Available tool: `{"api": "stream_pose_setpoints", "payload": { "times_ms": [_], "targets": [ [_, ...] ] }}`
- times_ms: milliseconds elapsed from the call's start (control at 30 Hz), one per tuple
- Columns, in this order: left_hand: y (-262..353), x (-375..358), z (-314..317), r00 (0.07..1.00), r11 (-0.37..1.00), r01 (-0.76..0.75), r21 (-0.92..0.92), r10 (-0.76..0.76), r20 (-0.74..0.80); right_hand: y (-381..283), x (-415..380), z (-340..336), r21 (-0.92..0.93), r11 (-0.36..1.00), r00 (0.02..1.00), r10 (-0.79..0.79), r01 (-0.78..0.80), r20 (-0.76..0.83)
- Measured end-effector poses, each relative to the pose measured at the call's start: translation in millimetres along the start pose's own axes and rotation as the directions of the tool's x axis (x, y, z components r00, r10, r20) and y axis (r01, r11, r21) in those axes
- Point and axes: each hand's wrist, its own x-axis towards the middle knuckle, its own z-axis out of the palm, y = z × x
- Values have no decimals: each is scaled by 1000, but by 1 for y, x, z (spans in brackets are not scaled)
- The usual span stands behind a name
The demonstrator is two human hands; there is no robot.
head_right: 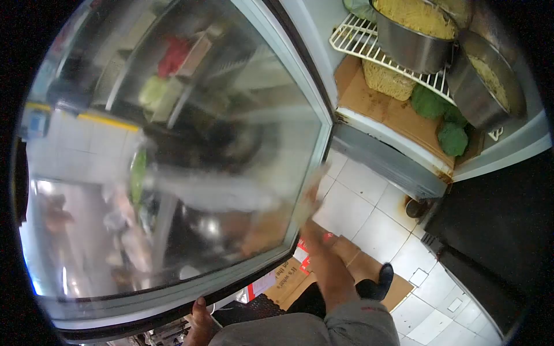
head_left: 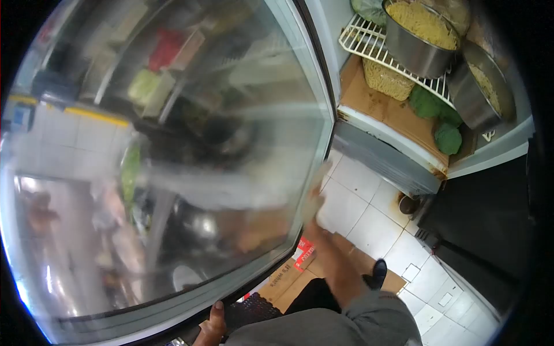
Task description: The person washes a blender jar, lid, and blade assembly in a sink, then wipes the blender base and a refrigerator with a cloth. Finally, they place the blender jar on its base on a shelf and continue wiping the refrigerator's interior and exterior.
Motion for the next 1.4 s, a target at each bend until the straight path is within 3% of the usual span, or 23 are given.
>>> {"api": "stream_pose_setpoints", "payload": {
  "times_ms": [100, 167, 267, 367, 400, 433, 467, 500, 567, 600, 633, 667, 700, 800, 933, 1000, 1033, 1067, 1133, 1200, 1267, 1333, 1400],
  "targets": [
    [1, -1, -3, 1000, 1000, 14, -3, -14, -4, -42, -112, -3, -90, 988, 981, -111, 126, 160],
    [1, 1, -4, 1000, 1000, 13, -1, -13, -3, -61, -96, -5, -46, 989, 979, -132, 141, 157],
    [-2, 9, 1, 1000, 1000, -10, 1, 10, -1, -78, 21, -4, 300, 949, 995, 75, -91, 65],
    [-5, 21, 6, 999, 999, -47, -12, 46, -4, -149, 133, -14, 720, 543, 891, 377, -433, 253],
    [-5, 25, 8, 998, 998, -62, -28, 62, -7, -170, 157, -12, 677, 637, 923, 338, -368, 184],
    [-6, 28, 10, 997, 996, -76, -42, 75, -13, -175, 186, -4, 444, 888, 988, 153, -122, -35],
    [-3, 31, 13, 998, 997, -62, -55, 61, -22, -179, 208, 5, 114, 987, 979, -94, 116, -179],
    [2, 33, 15, 999, 997, -45, -63, 44, -27, -216, 207, 12, 134, 971, 967, -169, 196, -190],
    [30, 37, 22, 999, 997, 51, -66, -52, -15, -331, 185, 23, 35, 910, 902, -403, 413, -157],
    [34, 41, 21, 999, 998, 41, -49, -41, 8, -408, 143, 27, 275, 807, 848, -459, 522, -264],
    [34, 46, 20, 999, 999, 25, -32, -24, 32, -459, 137, 38, 190, 734, 753, -600, 652, -269],
    [25, 54, 22, 998, 992, -49, -112, 53, 37, -521, 110, 41, 55, 658, 650, -723, 751, -236],
    [17, 60, 22, 991, 976, -117, -186, 126, 37, -568, 128, 95, -13, 412, 370, -832, 911, -414],
    [52, 62, 17, 967, 966, -253, -44, 254, 17, -629, -1, 111, -75, 251, 235, -956, 965, -178],
    [74, 58, 14, 940, 935, -339, -103, 341, 10, -584, -120, 106, 105, 65, 60, -997, 992, 52],
    [80, 50, 12, 956, 957, -289, 0, 289, 56, -552, -114, 104, 112, 79, 71, -995, 991, 72],
    [86, 46, 12, 962, 962, -266, 52, 262, 78, -530, -93, 104, 79, 134, 131, -990, 988, 48],
    [91, 40, 18, 977, 974, -212, -75, 214, 22, -499, -61, 103, 35, 218, 217, -976, 975, 27],
    [88, 37, 22, 986, 985, -166, -45, 167, 16, -408, 7, 98, -30, 464, 463, -886, 886, -22],
    [88, 34, 25, 991, 992, -129, 0, 129, 16, -277, 66, 84, -12, 751, 749, -659, 660, -73],
    [91, 29, 28, 997, 996, -66, -60, 68, 36, -118, 87, 69, 153, 949, 958, -260, 277, -120],
    [81, 29, 29, 990, 988, -140, -59, 141, 20, -7, 72, 63, 348, 938, 989, 56, -6, -134],
    [82, 28, 30, 988, 987, -148, -67, 150, 29, 26, 46, 63, 449, 889, 975, 169, -88, -144]
  ]
}}
